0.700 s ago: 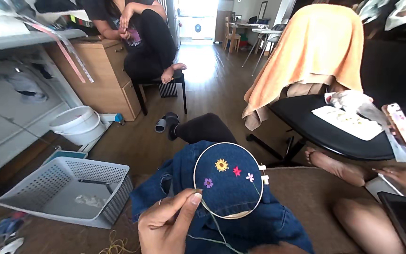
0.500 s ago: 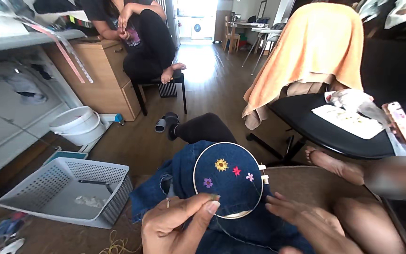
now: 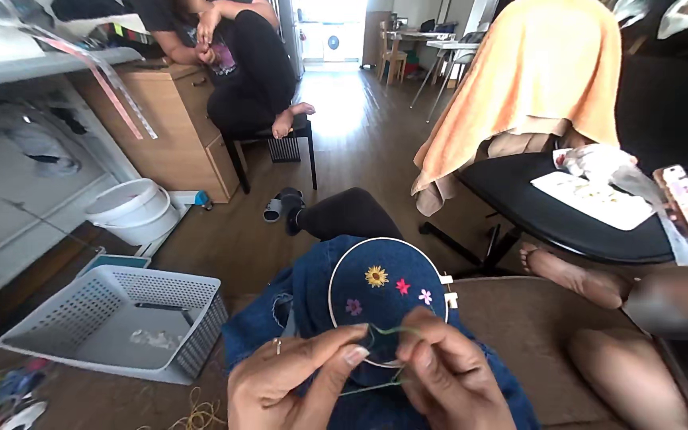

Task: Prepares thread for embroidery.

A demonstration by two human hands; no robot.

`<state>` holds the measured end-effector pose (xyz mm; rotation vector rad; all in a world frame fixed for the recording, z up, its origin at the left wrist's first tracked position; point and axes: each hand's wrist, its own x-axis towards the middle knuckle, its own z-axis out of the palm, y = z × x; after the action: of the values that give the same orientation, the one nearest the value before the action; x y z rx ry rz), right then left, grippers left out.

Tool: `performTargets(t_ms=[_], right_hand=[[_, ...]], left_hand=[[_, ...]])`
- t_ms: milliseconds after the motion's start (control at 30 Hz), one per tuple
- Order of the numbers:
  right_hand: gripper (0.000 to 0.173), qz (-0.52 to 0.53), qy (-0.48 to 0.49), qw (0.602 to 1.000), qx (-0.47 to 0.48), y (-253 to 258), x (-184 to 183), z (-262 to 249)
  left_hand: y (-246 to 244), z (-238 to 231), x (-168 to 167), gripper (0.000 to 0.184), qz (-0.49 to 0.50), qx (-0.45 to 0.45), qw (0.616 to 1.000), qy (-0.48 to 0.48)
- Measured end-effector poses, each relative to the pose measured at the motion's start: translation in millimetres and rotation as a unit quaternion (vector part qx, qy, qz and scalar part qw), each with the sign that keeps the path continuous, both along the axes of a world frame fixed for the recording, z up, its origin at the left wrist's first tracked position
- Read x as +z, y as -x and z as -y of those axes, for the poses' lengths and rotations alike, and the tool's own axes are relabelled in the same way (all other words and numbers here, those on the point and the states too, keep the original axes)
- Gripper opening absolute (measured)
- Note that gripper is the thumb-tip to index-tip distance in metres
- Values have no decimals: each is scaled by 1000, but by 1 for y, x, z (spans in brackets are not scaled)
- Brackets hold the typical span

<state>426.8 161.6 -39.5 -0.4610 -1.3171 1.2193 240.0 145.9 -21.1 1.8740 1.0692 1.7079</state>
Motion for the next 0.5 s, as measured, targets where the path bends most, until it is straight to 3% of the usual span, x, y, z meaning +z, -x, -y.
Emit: performTargets(t_ms=[267,500], right_hand=[[15,-57,39,988,-137,-26,-4,-6],[14,8,-61,959,-277,-37,-12,-16]], left_hand=[[47,9,-16,53,-127,154,978,-52],[59,20,-24,56,-148,196,966,-75]])
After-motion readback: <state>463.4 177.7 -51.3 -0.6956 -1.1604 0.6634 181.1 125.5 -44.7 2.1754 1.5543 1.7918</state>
